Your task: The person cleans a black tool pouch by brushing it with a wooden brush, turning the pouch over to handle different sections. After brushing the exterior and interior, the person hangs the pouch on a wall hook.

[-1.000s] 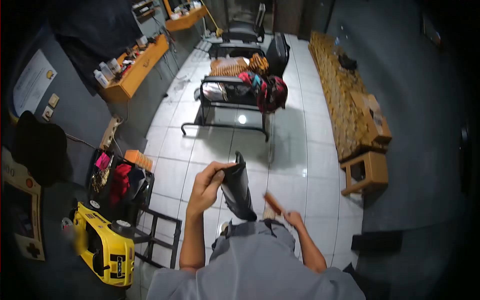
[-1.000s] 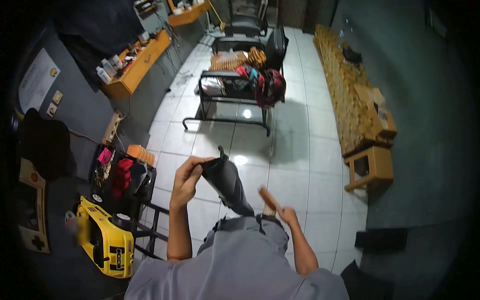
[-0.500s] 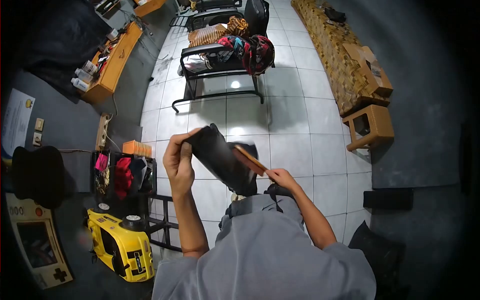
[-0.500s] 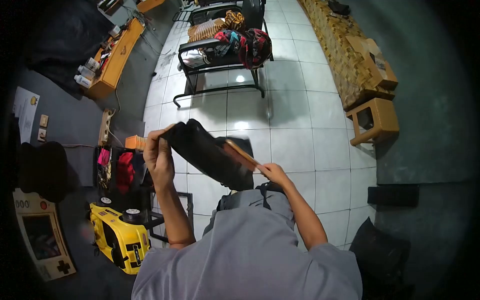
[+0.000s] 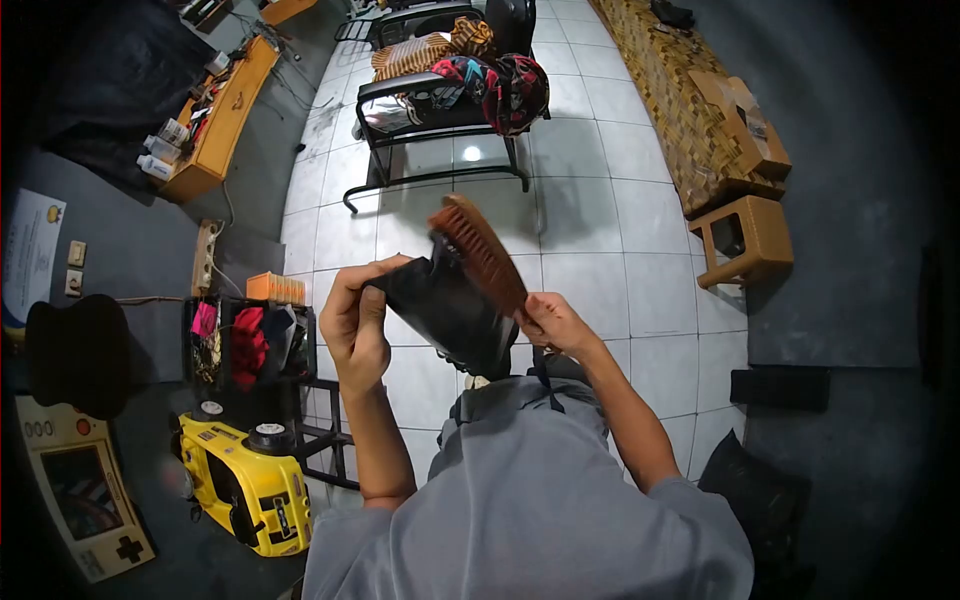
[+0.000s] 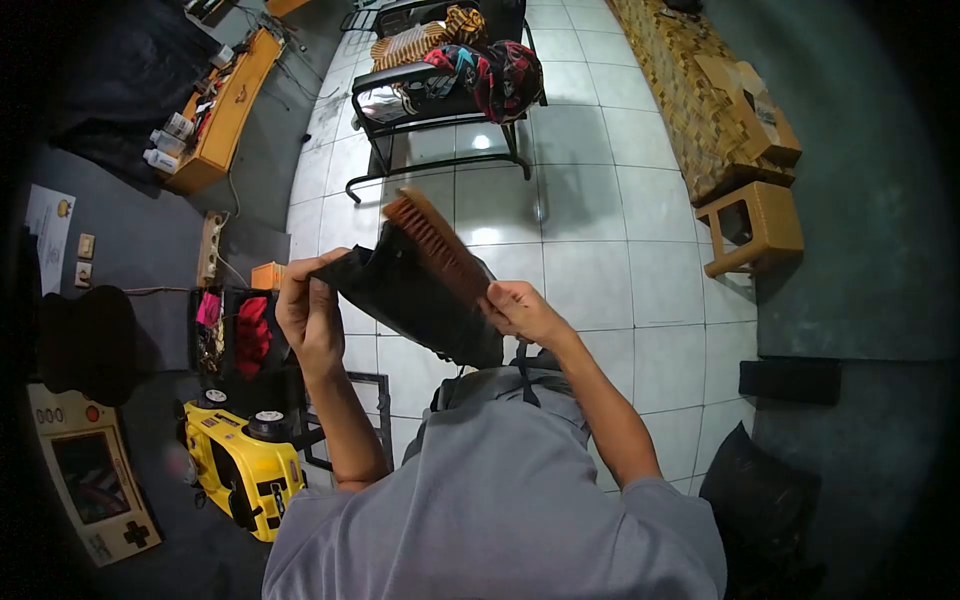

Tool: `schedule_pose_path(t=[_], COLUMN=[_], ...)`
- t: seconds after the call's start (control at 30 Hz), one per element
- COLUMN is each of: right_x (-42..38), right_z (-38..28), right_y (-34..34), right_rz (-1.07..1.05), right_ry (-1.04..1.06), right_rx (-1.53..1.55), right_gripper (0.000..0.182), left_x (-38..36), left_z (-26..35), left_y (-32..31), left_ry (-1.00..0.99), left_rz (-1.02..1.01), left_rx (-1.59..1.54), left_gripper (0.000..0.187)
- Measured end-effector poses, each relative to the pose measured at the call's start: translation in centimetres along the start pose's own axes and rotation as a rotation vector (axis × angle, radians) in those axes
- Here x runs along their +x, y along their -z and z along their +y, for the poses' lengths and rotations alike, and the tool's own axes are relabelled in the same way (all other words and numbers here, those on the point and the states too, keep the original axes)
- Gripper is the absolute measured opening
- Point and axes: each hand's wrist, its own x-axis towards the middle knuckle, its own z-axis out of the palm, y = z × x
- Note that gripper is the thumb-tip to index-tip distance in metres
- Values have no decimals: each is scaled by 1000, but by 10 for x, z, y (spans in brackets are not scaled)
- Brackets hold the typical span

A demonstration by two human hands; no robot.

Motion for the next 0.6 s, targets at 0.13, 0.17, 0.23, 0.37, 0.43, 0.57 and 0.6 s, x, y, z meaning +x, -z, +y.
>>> schedule_pose_path(t=[0.13,0.17,0.23,0.37,0.43,0.57,0.6], right_x=[16,21,17,-3,2,30,25], right_z=[38,69,147,241,223,105,60], right_y=[15,34,87,151,146,69,36], right_rz=[16,59,156,166,175,181,60], right_ry=[-54,-74,-49,-471,-521,-328,-229], right_rx=[-179,-270,-737,-1472,-1390,-587,-327], right_gripper=[38,37,45,52,56,50,46], left_x=[8,10,8,2,0,-4,-4], left_z=[7,10,14,15,19,23,23], left_y=[-7,-8,-6,-2,2,-3,-5], left_ry=[-131,-174,-206,-261,-246,-216,-229], left_rz=[170,225,252,285,282,208,190], left_rx=[43,36,23,42,109,196,163], left_gripper=[15,16,16,15,14,14,15])
